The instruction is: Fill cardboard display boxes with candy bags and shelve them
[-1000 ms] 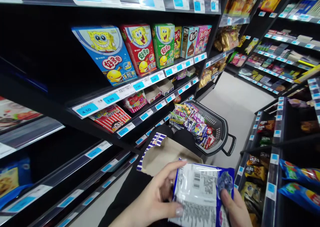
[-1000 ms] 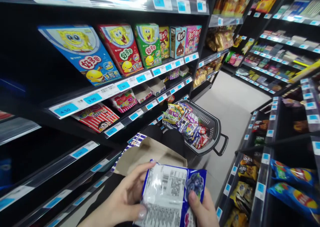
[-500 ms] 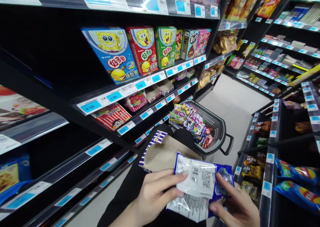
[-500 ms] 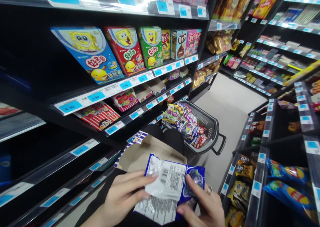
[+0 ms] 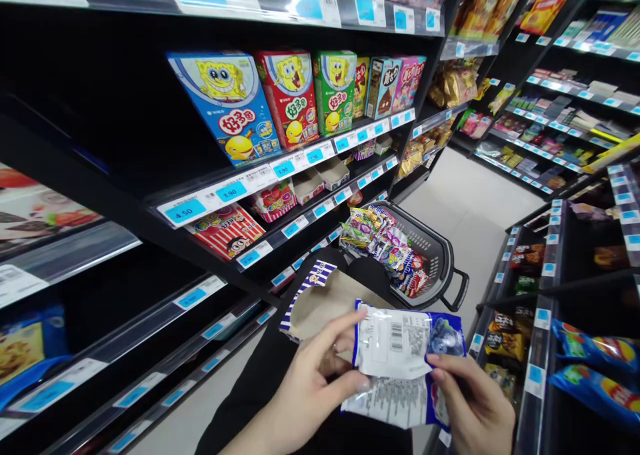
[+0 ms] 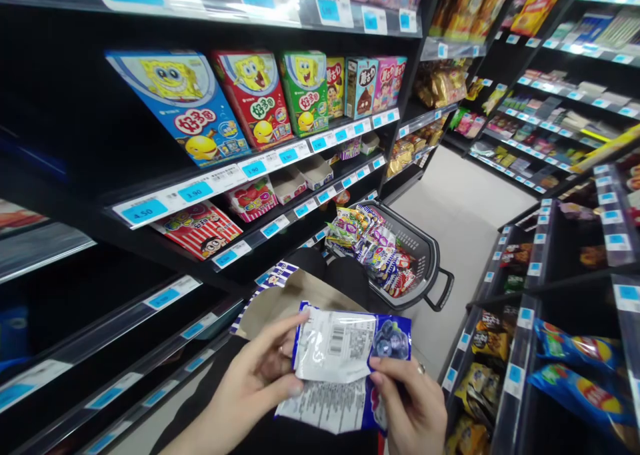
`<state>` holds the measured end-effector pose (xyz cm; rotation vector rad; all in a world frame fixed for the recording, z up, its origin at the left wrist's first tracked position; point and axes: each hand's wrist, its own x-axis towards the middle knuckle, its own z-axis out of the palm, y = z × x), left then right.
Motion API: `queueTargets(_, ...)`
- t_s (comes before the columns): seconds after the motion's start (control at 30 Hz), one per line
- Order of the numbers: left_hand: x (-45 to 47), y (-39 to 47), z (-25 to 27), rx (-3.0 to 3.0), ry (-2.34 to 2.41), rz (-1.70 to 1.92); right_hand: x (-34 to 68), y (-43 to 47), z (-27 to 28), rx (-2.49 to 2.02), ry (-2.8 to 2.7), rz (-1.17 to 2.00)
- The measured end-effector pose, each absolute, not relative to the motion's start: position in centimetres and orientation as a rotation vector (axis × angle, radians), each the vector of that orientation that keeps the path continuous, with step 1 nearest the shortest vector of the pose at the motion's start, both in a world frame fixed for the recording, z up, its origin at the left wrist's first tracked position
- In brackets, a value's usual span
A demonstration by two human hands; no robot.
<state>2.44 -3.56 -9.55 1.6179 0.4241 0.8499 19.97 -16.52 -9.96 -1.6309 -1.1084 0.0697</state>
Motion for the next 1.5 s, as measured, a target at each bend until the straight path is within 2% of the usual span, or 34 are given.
queueTargets(0.13, 2.9, -3.7, -8.9, 1.198, 0.445, 0.722, 19.9, -16.4, -11.3, -1.615, -1.018, 0.013)
queueTargets(0.4, 2.8, -3.2, -8.1, 1.514, 0.658, 0.445, 18.2, -16.9, -11.7, -1.624, -0.961, -0.104)
queueTargets(0.7, 2.3, -4.0, -9.0, 1.420, 0.686, 0.692, 18.9, -17.4, -10.5, -1.676, -1.107, -0.036)
queueTargets(0.87, 2.0, -3.9, -8.8, 1.248, 0.461, 0.713, 18.9, -17.3, -9.9, -1.731, -1.091, -0.035)
queueTargets(1.03, 1.8, -3.5, -8.4, 1.443, 0.514, 0.668, 18.6, -17.5, -9.8, -1.782, -1.094, -0.026)
queueTargets(1.3, 1.9, -2.5, -8.2, 2.002, 0.449, 0.996, 18.2, -17.2, -9.6, -1.762, -1.127, 0.084)
queueTargets(1.5, 2.2, -2.9, -7.8, 2.063, 0.500, 1.063, 18.1, -17.0, -8.9, -1.903, -1.122, 0.145)
